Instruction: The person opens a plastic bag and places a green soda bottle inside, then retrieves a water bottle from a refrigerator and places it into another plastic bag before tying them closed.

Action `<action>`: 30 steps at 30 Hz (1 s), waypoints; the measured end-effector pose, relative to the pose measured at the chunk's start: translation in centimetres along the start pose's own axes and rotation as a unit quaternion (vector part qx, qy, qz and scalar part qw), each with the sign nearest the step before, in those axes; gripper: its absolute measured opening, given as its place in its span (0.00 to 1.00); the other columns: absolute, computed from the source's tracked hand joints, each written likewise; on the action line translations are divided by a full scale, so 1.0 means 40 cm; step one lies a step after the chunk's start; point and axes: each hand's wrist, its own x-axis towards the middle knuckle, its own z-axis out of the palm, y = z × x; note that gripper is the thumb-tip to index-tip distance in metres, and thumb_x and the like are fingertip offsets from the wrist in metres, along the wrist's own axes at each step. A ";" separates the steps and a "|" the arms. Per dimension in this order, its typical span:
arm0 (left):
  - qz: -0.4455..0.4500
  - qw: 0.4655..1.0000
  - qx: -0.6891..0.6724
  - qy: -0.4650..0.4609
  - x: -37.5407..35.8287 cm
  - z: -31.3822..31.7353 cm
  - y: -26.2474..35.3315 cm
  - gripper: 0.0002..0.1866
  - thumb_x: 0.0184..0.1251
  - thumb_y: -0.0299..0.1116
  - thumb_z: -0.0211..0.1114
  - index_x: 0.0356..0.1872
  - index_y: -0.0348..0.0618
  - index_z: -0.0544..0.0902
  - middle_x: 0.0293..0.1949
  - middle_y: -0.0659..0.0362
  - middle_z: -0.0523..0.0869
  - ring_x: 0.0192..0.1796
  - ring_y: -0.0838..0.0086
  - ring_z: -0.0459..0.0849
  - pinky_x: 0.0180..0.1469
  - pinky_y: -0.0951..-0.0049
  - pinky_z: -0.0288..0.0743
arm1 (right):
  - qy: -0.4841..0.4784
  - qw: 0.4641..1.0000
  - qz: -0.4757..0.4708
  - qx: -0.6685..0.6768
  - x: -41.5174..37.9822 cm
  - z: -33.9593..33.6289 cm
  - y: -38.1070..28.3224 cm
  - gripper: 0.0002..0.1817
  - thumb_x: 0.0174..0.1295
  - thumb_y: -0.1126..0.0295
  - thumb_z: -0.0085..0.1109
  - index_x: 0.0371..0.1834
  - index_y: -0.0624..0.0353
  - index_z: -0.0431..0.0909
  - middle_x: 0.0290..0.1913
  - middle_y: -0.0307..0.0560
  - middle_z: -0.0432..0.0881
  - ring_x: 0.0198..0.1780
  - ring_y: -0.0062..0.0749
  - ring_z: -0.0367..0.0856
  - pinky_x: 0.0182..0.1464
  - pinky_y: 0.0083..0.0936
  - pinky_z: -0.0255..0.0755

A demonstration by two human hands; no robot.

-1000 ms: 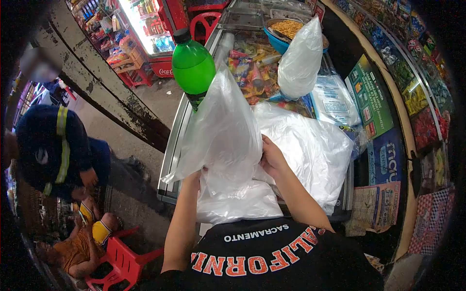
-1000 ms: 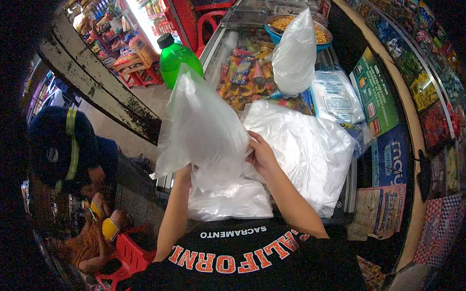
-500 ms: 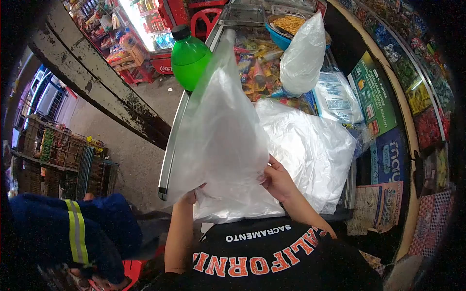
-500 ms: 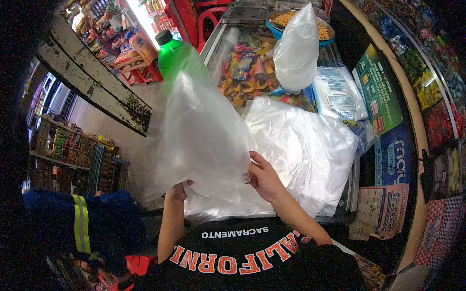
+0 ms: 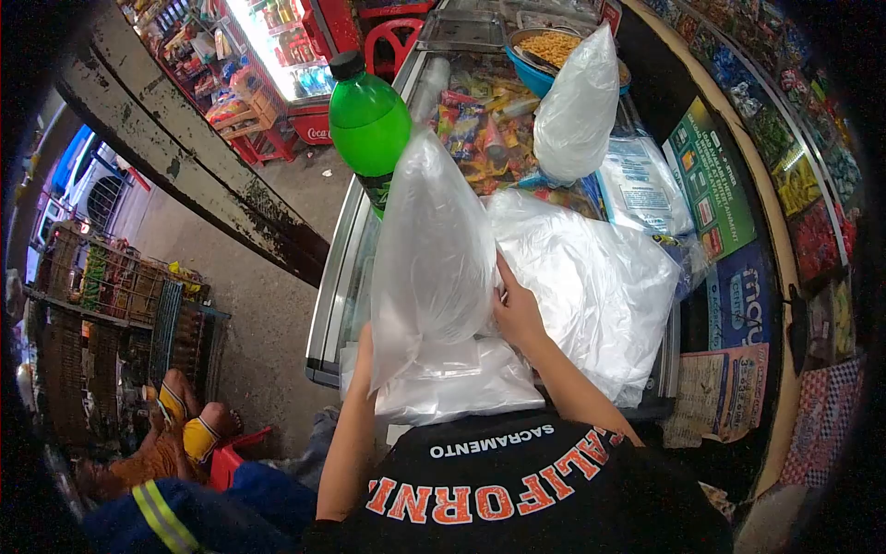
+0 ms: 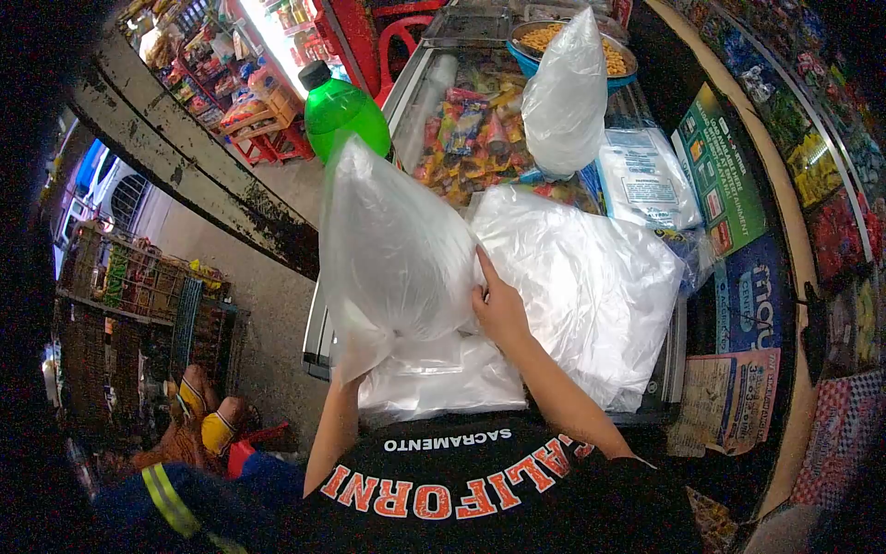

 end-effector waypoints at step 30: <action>0.144 0.959 0.207 0.127 0.038 0.068 0.346 0.08 0.55 0.29 0.56 0.36 0.43 0.76 0.25 0.66 0.76 0.17 0.86 0.67 0.16 0.84 0.57 | -0.069 0.921 -0.105 0.369 0.149 -0.179 -0.232 0.42 0.42 0.54 0.62 0.62 0.50 0.53 0.60 0.46 0.60 0.56 0.33 0.63 0.53 0.34 0.58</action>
